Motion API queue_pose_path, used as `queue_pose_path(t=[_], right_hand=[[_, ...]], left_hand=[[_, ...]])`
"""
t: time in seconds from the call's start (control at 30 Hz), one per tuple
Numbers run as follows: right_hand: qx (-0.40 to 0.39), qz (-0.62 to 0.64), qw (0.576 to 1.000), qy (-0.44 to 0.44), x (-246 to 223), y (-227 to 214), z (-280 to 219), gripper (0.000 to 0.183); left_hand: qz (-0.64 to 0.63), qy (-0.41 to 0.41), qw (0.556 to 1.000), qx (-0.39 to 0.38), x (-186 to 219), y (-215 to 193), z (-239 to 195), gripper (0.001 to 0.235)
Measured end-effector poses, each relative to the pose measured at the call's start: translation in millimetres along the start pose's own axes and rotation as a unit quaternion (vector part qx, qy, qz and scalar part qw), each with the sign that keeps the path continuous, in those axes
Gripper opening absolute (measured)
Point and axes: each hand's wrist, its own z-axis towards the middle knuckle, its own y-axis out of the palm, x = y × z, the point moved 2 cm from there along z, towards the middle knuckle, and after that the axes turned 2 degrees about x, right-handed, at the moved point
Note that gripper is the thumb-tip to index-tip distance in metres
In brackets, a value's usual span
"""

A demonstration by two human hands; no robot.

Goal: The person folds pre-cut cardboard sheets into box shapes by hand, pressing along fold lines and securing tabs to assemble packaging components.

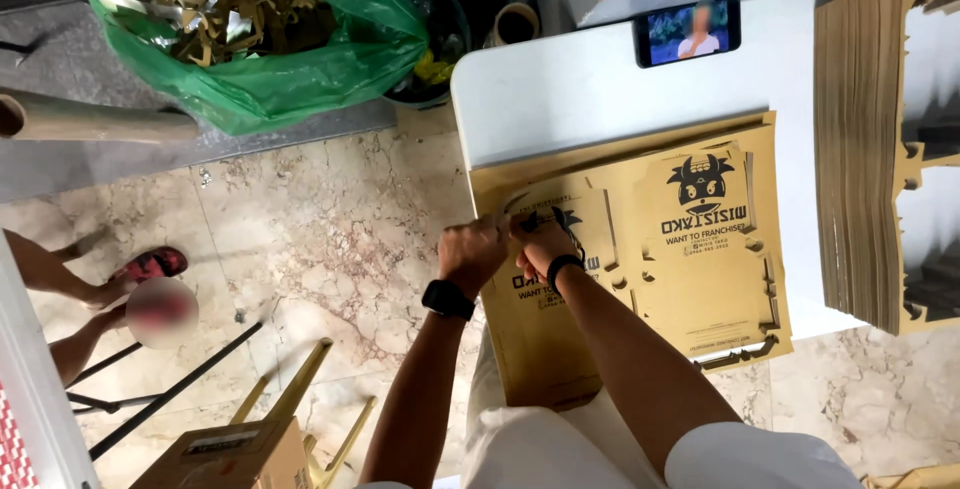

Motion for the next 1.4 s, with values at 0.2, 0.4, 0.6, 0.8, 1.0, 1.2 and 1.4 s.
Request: queue_pose_path(t=[0.2, 0.4, 0.6, 0.8, 1.0, 1.2, 1.4], right_hand=[[-0.002, -0.057, 0.998, -0.005, -17.5, -5.3, -19.0, 0.046], [-0.002, 0.052, 0.999, 0.005, -15.2, -4.7, -9.8, 0.067], [0.021, 0.082, 0.996, 0.015, -8.1, 0.4, -4.5, 0.065], [0.016, 0.092, 0.995, 0.027, -26.4, -12.6, -39.8, 0.066], [0.005, 0.074, 0.997, 0.002, -14.2, -7.1, -24.0, 0.073], [0.011, 0.073, 0.997, 0.005, -13.1, -6.2, -16.7, 0.075], [0.019, 0.102, 0.995, 0.009, -11.8, -6.0, -20.4, 0.075]], left_hand=[[0.028, 0.095, 0.995, -0.001, 2.7, -29.7, 20.6, 0.038], [-0.096, -0.081, 0.988, -0.087, -26.2, -11.9, 19.9, 0.043], [0.019, 0.069, 0.995, -0.066, -13.9, -2.8, 14.0, 0.052], [-0.131, -0.133, 0.949, -0.254, -50.5, 0.4, 25.6, 0.037], [-0.181, -0.111, 0.875, -0.436, -31.0, -19.6, 90.3, 0.045], [-0.164, -0.097, 0.908, -0.372, -28.8, 16.8, 73.8, 0.020], [-0.129, -0.008, 0.980, -0.153, -18.5, 20.3, 42.4, 0.013]])
